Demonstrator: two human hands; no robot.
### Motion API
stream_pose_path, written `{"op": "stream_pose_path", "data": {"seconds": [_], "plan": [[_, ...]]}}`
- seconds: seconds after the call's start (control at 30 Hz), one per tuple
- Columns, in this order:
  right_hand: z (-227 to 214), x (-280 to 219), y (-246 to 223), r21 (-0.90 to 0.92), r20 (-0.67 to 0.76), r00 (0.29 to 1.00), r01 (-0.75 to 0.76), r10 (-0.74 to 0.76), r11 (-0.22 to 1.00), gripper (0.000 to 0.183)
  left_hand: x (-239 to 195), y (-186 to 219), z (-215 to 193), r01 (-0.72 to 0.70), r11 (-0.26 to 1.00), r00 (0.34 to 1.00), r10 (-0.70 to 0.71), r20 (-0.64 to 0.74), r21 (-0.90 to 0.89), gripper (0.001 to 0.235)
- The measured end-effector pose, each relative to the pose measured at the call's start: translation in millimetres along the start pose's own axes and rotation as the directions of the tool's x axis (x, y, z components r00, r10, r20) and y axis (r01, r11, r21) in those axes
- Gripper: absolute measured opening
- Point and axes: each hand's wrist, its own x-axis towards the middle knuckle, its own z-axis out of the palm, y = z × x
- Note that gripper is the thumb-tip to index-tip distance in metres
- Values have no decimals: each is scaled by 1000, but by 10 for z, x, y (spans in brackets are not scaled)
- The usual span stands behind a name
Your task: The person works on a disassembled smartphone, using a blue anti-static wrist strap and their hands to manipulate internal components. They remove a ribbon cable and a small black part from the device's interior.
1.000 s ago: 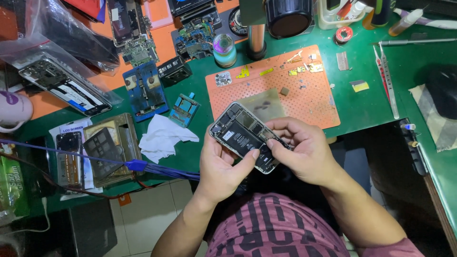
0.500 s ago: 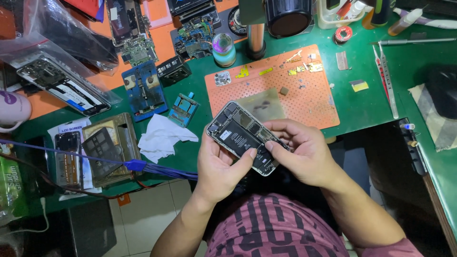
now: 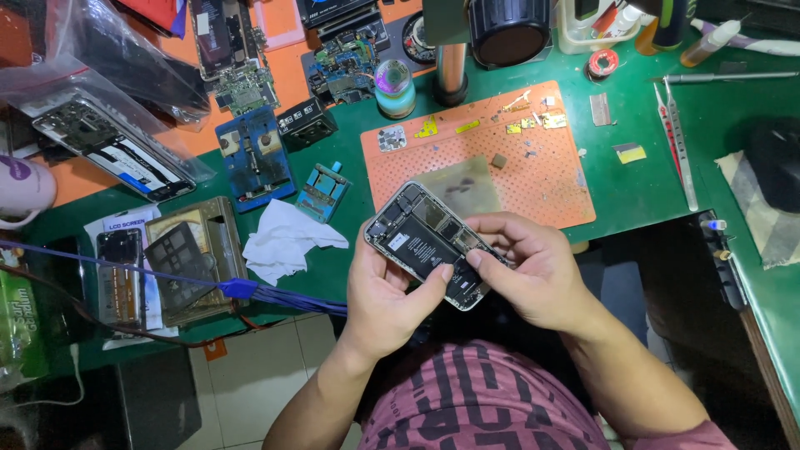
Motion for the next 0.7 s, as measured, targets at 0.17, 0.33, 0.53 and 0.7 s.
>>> {"op": "stream_pose_path", "data": {"seconds": [0.17,0.33,0.53,0.7], "plan": [[19,2,-69,17,25,1000,3,-3,1000,28,-2,7,-16,-10,1000,1000,10,1,16,55],[27,5,-37,-30,10,999,41,-41,999,26,7,25,-13,-36,999,999,36,1,14,53],[28,-27,89,-41,-4,995,98,-98,994,25,104,0,-120,-91,994,996,91,-4,-56,31],[61,-16,121,-68,-32,984,174,-177,982,23,208,103,-96,-184,983,981,182,-69,-27,23]]}}
